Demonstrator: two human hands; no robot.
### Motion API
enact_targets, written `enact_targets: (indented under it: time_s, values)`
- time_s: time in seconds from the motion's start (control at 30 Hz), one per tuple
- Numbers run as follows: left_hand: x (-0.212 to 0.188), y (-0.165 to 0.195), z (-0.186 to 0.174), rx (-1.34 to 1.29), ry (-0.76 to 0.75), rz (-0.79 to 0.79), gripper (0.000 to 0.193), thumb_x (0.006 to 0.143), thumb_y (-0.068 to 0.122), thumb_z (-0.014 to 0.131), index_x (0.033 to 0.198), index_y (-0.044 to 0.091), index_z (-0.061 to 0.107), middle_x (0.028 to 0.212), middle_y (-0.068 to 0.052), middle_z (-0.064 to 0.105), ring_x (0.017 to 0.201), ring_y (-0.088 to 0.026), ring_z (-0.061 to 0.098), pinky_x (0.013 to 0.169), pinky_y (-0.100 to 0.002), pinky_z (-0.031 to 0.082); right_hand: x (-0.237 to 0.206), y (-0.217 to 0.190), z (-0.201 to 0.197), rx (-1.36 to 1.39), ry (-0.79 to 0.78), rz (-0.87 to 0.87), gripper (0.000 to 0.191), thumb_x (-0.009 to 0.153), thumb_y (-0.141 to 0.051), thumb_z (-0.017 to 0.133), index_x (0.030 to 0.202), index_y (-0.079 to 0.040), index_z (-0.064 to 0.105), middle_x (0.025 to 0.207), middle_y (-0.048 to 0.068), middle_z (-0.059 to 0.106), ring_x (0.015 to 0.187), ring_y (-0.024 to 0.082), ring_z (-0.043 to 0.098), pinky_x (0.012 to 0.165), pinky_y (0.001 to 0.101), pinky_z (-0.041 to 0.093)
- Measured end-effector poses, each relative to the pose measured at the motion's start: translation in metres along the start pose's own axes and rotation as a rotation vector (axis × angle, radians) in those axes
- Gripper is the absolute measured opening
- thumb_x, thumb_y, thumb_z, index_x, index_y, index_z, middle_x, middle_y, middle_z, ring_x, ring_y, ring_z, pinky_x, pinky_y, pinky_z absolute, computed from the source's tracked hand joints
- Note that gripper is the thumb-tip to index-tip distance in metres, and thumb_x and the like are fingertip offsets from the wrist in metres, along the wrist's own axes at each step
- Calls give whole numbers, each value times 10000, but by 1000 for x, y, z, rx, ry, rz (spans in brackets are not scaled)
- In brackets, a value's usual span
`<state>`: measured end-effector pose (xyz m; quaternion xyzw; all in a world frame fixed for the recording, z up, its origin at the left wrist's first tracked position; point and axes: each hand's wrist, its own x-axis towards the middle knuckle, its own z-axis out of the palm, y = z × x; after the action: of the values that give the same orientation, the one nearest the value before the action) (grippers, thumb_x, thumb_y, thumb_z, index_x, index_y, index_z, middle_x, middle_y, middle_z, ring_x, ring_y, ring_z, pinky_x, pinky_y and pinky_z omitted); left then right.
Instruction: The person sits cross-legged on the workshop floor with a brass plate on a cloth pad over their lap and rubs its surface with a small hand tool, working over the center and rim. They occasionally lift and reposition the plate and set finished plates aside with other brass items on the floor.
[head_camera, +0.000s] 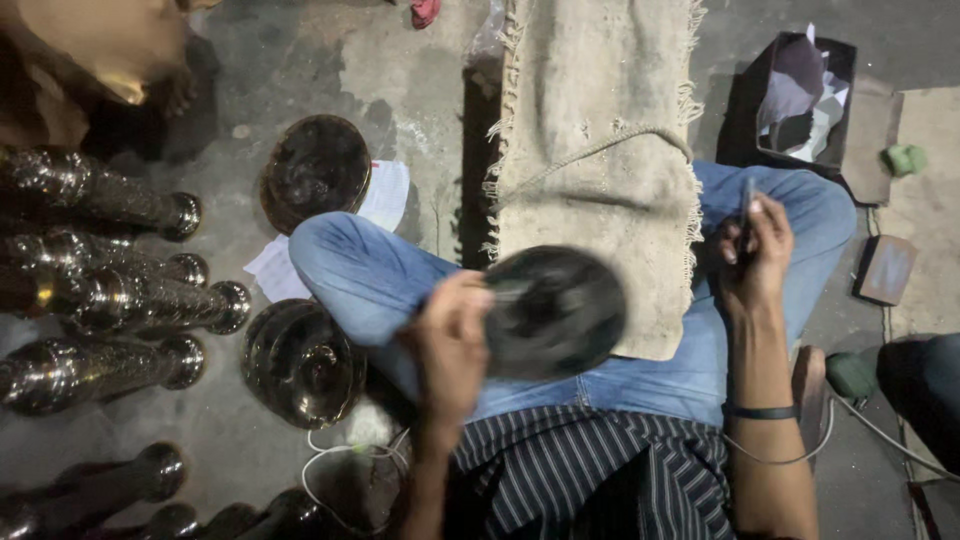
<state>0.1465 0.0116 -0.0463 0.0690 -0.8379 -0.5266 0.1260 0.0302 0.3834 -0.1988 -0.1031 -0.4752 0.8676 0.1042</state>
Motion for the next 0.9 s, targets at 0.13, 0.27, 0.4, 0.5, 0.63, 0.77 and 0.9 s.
enact_targets:
  time_s: [0.13,0.27,0.4,0.5,0.63,0.77,0.9]
  values:
    - [10,-52,-75,48,341,62,286,1086,196,503,1086,-17,693,1087,-147,716,1031,-272,681,957,-386,532,2,6,-6,-56,-28,-22,199,1110,-186,645,1251,-49,618,812,-18,495,746,94,544,546,206,391]
    - [32,-114,-164,416,576,-71,216,1092,109,492,1118,28,691,1049,-178,724,994,-341,700,900,-442,514,2,7,-1,-56,-13,13,212,1091,-178,658,1260,-57,618,863,-13,545,759,96,562,552,205,404]
    - [47,-181,-202,633,648,-177,198,1077,103,535,1103,107,732,1015,-190,742,925,-429,685,757,-518,489,2,6,1,-66,-50,3,216,1108,-184,655,1270,-46,619,869,7,554,769,99,563,569,209,411]
    - [42,-224,-207,703,559,-304,229,1044,104,558,1079,176,772,975,-199,734,913,-448,678,763,-553,483,1,7,1,-68,-37,3,213,1113,-180,659,1274,-46,617,854,2,534,763,98,559,565,208,409]
    - [32,-251,-201,672,513,-313,168,1020,132,600,1096,155,748,979,-208,722,930,-441,680,787,-545,494,2,7,3,-86,-44,-15,215,1113,-174,646,1280,-43,612,863,16,553,764,100,561,569,211,412]
    - [28,-249,-198,681,416,-132,160,958,134,667,1082,147,766,1049,-188,733,1003,-433,670,867,-515,498,1,4,6,-91,-35,15,229,1104,-167,638,1297,-47,612,841,8,540,763,94,565,565,204,415]
    - [46,-228,-200,796,286,-219,252,885,220,783,1098,89,758,1080,-195,723,989,-394,687,911,-487,511,-1,2,11,-65,-52,-5,217,1105,-152,643,1288,-38,621,812,0,508,723,92,527,552,208,396]
